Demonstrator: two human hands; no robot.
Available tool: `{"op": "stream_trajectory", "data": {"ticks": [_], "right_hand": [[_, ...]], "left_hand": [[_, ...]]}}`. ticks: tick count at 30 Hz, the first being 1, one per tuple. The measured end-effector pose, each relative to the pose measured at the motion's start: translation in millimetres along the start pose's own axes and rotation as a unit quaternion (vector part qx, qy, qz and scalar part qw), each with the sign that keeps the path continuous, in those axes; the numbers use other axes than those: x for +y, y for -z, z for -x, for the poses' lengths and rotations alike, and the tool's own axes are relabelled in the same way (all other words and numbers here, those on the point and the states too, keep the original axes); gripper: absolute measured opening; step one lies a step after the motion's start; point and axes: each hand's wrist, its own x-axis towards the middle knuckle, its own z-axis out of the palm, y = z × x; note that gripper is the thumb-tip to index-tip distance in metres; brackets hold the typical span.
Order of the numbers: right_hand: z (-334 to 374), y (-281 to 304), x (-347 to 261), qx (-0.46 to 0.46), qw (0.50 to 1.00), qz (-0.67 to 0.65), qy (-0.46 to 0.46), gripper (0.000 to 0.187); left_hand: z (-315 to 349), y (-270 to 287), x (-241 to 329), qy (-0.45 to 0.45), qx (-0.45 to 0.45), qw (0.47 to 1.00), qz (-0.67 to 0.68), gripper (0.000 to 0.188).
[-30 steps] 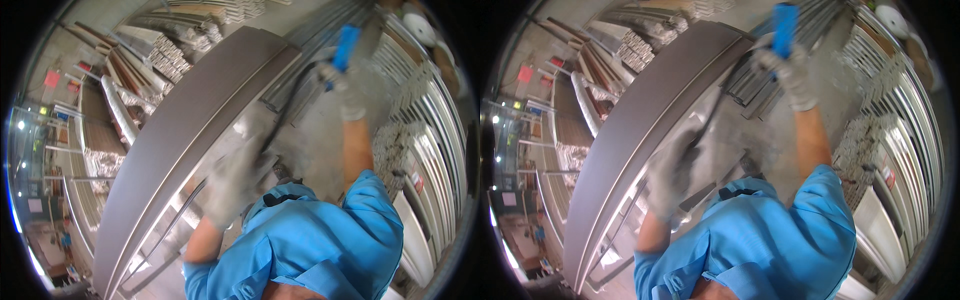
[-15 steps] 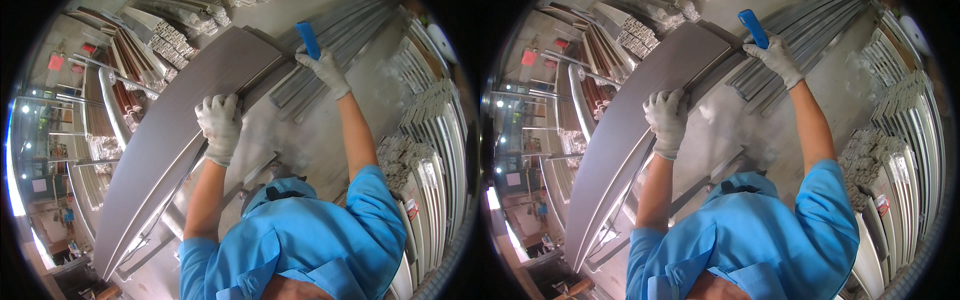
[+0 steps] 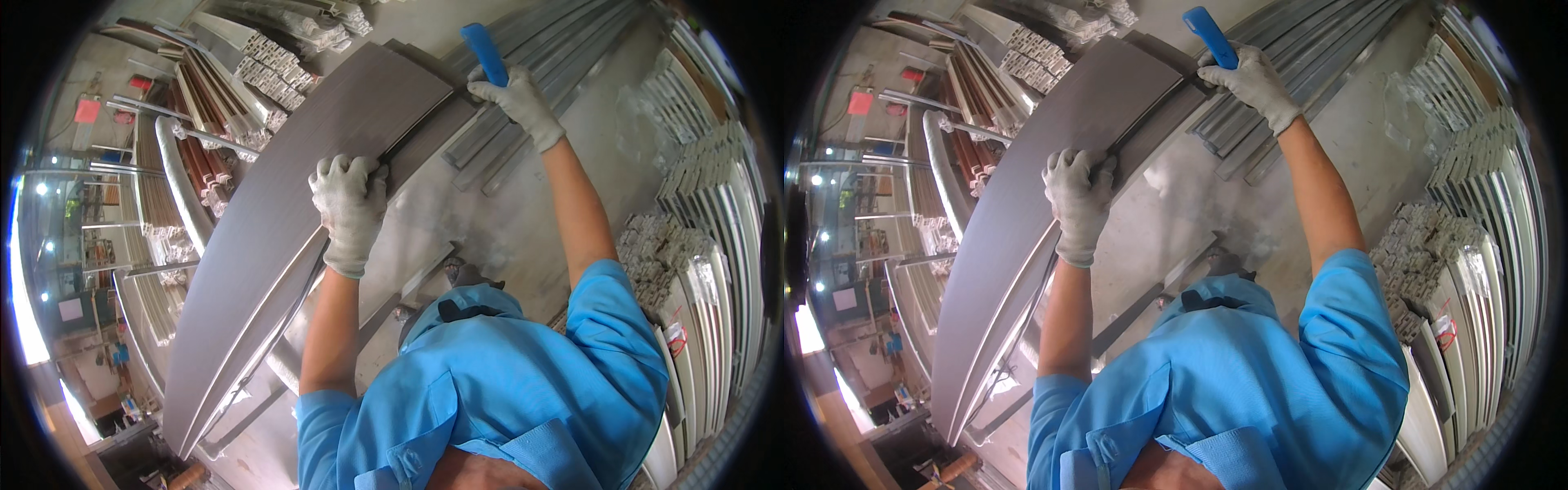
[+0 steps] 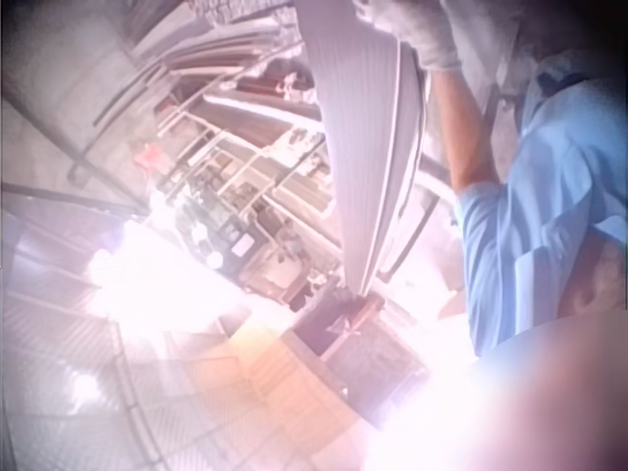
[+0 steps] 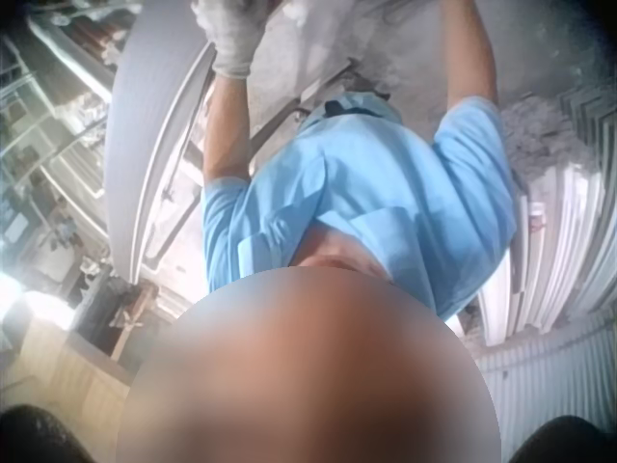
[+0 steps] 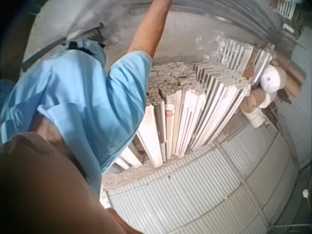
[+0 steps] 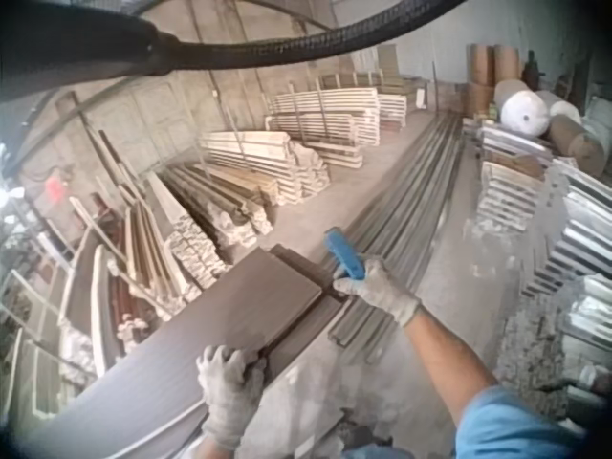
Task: The person picks up a large flat panel from a stack, places it on a stand, and applies a black sealant strip along its edge using a blue caulking gun. The person then picks up another panel and repeats the process.
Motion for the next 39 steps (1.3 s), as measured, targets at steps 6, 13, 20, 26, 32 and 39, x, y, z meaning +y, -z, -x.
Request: {"op": "stream_trajectory", "data": {"ticks": [6, 13, 20, 26, 32, 39], "right_hand": [[-4.7, 0.7, -7.3, 0.003, 0.999, 0.033, -0.007, 0.014], [-9.3, 0.0, -9.7, 0.014, 0.997, 0.072, -0.002, 0.014], [-10.7, -0.5, -1.7, 0.028, 0.999, 0.026, -0.018, 0.010], [-8.0, -2.5, 3.6, 0.055, 0.998, -0.035, -0.011, 0.011], [-10.7, -5.8, 5.1, 0.077, 0.994, -0.081, -0.001, 0.015], [-14.3, -5.2, 9.2, 0.079, 0.995, -0.055, -0.013, 0.020]], "left_hand": [[-0.8, -1.8, 1.2, -0.010, -0.036, 0.998, -0.041, 0.010], [-11.1, -3.7, -2.7, -0.023, -0.028, 0.999, 0.004, 0.006], [-33.0, -9.6, 0.7, -0.048, -0.063, 0.996, 0.040, 0.009], [-53.5, -18.0, 9.3, -0.094, -0.069, 0.992, 0.055, 0.024], [-87.3, -42.3, 17.0, -0.174, -0.096, 0.979, 0.056, 0.047], [-120.7, -73.8, 18.8, -0.267, -0.163, 0.950, 0.003, 0.045]]}}
